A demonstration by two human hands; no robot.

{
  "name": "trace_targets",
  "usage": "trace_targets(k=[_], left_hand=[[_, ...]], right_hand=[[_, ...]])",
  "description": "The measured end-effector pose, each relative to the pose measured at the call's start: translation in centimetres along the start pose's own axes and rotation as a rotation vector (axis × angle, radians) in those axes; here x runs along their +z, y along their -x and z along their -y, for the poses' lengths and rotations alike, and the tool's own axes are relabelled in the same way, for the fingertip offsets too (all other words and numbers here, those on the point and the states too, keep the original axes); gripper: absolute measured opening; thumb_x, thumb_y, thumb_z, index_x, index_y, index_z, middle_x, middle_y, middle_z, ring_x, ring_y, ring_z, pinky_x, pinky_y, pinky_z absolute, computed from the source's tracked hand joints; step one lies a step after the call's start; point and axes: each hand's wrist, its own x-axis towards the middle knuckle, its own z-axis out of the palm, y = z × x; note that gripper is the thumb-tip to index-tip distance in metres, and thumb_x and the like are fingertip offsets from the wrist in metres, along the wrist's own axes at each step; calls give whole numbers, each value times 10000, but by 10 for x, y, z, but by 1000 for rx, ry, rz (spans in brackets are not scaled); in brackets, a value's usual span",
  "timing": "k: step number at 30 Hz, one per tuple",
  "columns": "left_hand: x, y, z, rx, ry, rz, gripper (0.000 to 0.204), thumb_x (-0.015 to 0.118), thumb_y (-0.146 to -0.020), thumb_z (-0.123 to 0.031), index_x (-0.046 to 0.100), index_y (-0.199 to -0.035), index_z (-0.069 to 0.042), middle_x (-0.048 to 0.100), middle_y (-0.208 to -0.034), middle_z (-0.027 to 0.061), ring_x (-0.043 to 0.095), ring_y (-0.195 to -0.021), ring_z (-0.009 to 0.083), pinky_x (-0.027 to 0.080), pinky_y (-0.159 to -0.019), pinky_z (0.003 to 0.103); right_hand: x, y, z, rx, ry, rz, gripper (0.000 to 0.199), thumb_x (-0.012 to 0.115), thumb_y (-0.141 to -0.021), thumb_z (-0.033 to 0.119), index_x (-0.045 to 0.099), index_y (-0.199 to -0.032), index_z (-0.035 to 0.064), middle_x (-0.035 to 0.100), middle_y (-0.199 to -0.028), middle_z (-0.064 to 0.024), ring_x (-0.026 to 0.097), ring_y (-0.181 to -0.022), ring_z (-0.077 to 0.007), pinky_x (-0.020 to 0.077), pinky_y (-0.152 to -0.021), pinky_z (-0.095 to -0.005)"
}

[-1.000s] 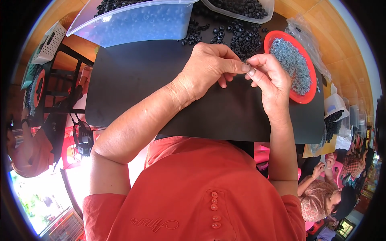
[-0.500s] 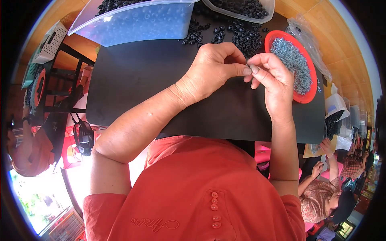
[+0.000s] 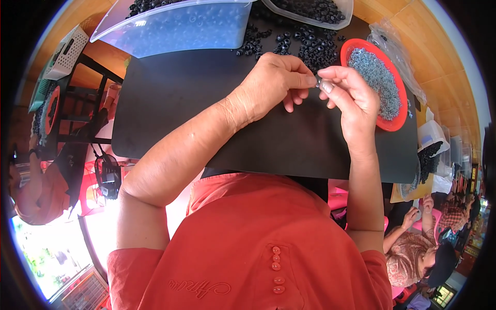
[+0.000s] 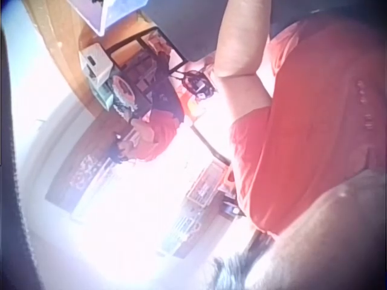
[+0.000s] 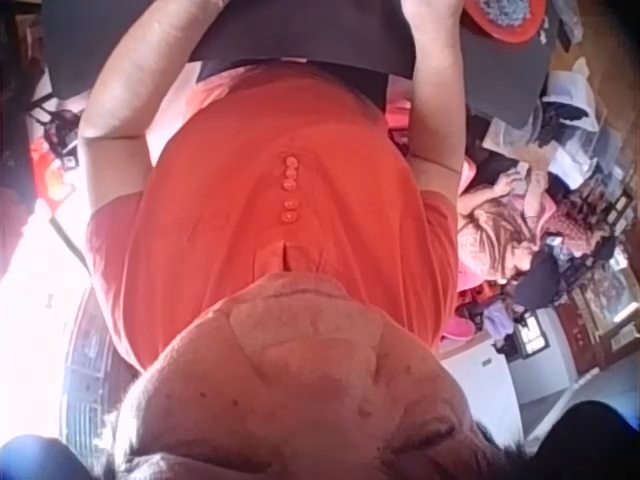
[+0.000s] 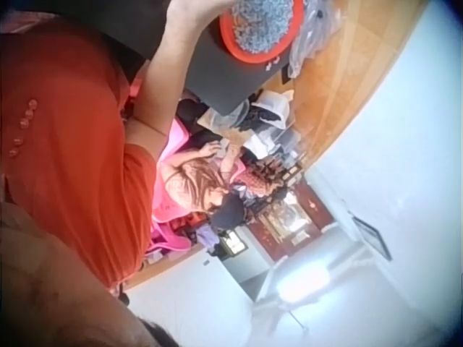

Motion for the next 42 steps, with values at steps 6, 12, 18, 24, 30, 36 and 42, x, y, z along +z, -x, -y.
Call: trace_targets(k=[6, 12, 18, 24, 30, 36, 42], left_hand=[[-1, -2, 1, -48, 126, -2, 181, 658, -903, -147, 657, -884, 33, 611, -707, 67, 597, -636, 139, 482, -530, 262], [-4, -3, 1, -72, 75, 26, 161, 661, -895, -129, 659, -877, 31, 611, -702, 66, 588, -625, 137, 474, -523, 260], [-1, -2, 2, -35, 55, 39, 153, 649, -889, -112, 648, -887, 41, 606, -721, 64, 588, -641, 138, 485, -548, 260], [0, 0, -2, 9, 112, -15, 147, 620, -875, -101, 650, -899, 41, 617, -713, 64, 591, -622, 118, 490, -502, 250], [4, 0, -3, 2, -39, -53, 209, 720, -858, -157, 655, -900, 37, 619, -747, 61, 594, -654, 132, 501, -555, 261], [3, -1, -2, 9, 58, -44, 201, 726, -862, -145, 654, -892, 40, 627, -753, 68, 603, -662, 137, 504, -556, 263], [6, -1, 0, -14, 153, -28, 182, 709, -869, -102, 642, -953, 45, 636, -779, 80, 617, -682, 143, 511, -568, 266]], right_hand=[[-4, -5, -13, -279, 199, 40, 171, 633, -890, -2, 648, -1060, -5, 598, -873, -12, 562, -734, -66, 440, -600, -203], [0, -4, -11, -306, 273, 87, 110, 603, -926, 48, 636, -1020, -1, 610, -867, -19, 569, -715, -85, 443, -579, -215], [2, -3, -10, -213, 247, 36, 62, 608, -896, -25, 576, -943, 0, 604, -786, -78, 566, -663, -167, 454, -600, -282], [-1, -3, -15, -228, 299, 0, 109, 568, -961, 106, 611, -998, 13, 631, -849, -26, 561, -667, -89, 442, -556, -227], [1, -3, -19, -334, 268, -5, 93, 574, -953, 84, 604, -995, 6, 623, -827, -29, 552, -644, -94, 440, -553, -228], [3, -2, -15, -283, 268, -17, 92, 572, -953, 79, 603, -997, 4, 625, -830, -31, 551, -644, -95, 442, -552, -231], [2, -2, -15, -300, 242, -56, 86, 570, -954, 75, 611, -1000, 15, 630, -835, -27, 555, -650, -86, 435, -532, -221]])
